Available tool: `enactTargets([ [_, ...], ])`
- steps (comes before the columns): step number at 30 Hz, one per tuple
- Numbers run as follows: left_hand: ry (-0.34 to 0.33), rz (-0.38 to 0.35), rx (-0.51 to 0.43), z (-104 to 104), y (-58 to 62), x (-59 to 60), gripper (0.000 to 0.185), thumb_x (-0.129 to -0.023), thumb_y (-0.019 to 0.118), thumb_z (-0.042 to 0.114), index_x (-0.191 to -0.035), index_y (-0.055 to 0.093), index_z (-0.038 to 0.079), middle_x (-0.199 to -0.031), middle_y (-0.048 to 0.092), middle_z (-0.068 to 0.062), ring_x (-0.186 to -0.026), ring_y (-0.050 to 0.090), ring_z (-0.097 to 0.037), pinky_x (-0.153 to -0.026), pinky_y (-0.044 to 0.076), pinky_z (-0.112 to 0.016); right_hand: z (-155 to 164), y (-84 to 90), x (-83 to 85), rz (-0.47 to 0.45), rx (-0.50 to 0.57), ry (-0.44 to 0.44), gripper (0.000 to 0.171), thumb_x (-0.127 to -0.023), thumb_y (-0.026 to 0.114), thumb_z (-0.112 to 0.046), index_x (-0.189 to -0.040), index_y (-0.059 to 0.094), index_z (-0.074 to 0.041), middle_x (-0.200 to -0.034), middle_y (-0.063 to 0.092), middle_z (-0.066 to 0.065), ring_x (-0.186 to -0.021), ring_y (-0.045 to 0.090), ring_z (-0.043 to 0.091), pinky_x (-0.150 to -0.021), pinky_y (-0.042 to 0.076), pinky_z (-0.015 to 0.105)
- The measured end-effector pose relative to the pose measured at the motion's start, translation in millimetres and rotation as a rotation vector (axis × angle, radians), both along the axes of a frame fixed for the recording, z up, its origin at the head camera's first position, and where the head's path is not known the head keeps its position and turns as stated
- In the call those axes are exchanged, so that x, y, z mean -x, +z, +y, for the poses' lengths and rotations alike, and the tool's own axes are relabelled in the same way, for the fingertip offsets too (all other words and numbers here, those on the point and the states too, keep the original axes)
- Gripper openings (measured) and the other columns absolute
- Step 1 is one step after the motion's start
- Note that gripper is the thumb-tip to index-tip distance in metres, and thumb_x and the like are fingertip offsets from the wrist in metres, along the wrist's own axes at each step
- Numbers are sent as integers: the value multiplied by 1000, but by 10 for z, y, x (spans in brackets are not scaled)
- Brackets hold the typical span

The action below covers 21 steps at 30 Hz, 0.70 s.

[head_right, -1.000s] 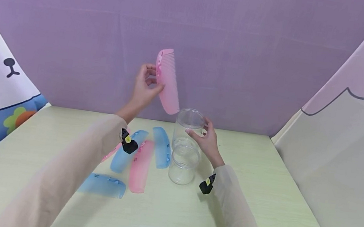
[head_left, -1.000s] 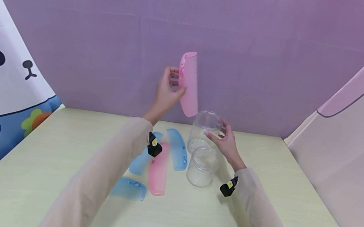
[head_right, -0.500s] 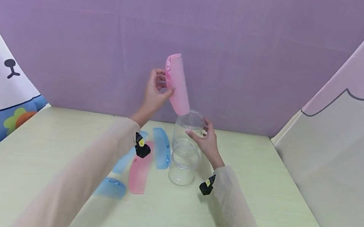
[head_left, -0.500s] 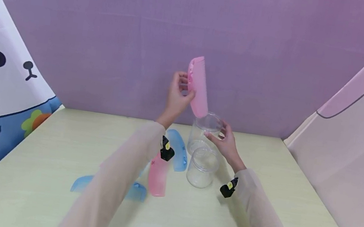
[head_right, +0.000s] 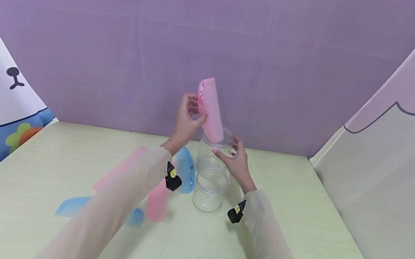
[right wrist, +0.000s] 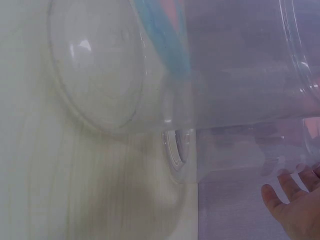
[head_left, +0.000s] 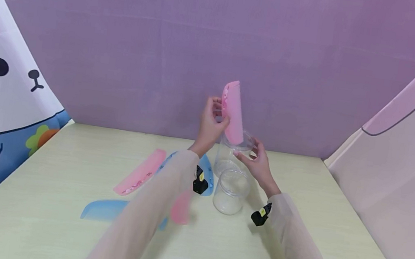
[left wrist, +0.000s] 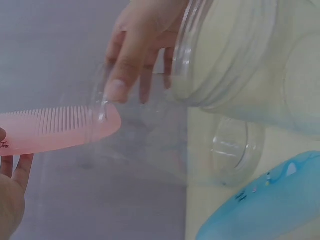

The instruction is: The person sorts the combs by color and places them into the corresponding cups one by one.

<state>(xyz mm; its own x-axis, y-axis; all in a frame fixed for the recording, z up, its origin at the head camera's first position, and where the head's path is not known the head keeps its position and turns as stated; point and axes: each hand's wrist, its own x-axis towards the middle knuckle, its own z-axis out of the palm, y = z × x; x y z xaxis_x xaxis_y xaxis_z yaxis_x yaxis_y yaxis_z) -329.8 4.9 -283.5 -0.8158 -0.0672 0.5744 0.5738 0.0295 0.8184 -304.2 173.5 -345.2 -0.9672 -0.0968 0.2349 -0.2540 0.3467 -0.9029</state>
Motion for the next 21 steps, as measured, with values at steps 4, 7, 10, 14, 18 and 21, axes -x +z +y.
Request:
enactTargets([
  [4,18,-8,31,51,-135,80,38,-83,59,0,-115,40,8,-108,52,-11,-94,56,-21,-81,53,-28,-1,0,1,2,-3,-4,78,-83,66,-18,-142,17,0,-147,24,19,-132,30,37,-106,30,51],
  [7,10,-2,26,73,-164,57,38,-82,58,-3,-114,40,5,-107,52,-13,-93,56,-24,-79,53,-30,-7,5,-5,-1,-1,-6,78,-83,66,-17,-142,17,-1,-146,24,19,-132,30,37,-106,30,51],
  [10,14,-12,24,93,-203,55,39,-81,58,-5,-114,39,4,-106,52,-13,-92,56,-24,-78,53,-30,-14,9,-16,-7,-7,-9,77,-84,65,-17,-142,17,-1,-147,24,19,-132,29,36,-107,30,51],
  [14,24,-38,30,110,-278,91,41,-82,58,-4,-116,39,7,-108,51,-11,-94,55,-23,-79,53,-30,-11,8,-13,-13,-17,-13,78,-84,65,-17,-143,16,-2,-147,24,19,-133,29,36,-107,30,51],
  [18,27,-58,56,115,-328,85,44,-83,59,-2,-120,38,11,-111,51,-9,-96,54,-22,-82,53,-30,27,-73,79,-18,-8,-9,79,-83,66,-19,-143,17,-5,-148,24,17,-133,29,35,-107,30,50],
  [21,34,-62,81,121,-357,81,45,-83,59,-1,-122,39,12,-111,52,-9,-96,54,-21,-81,53,-29,66,-172,174,-15,-8,-9,81,-82,68,-25,-144,18,-8,-148,25,14,-133,29,33,-107,30,49],
])
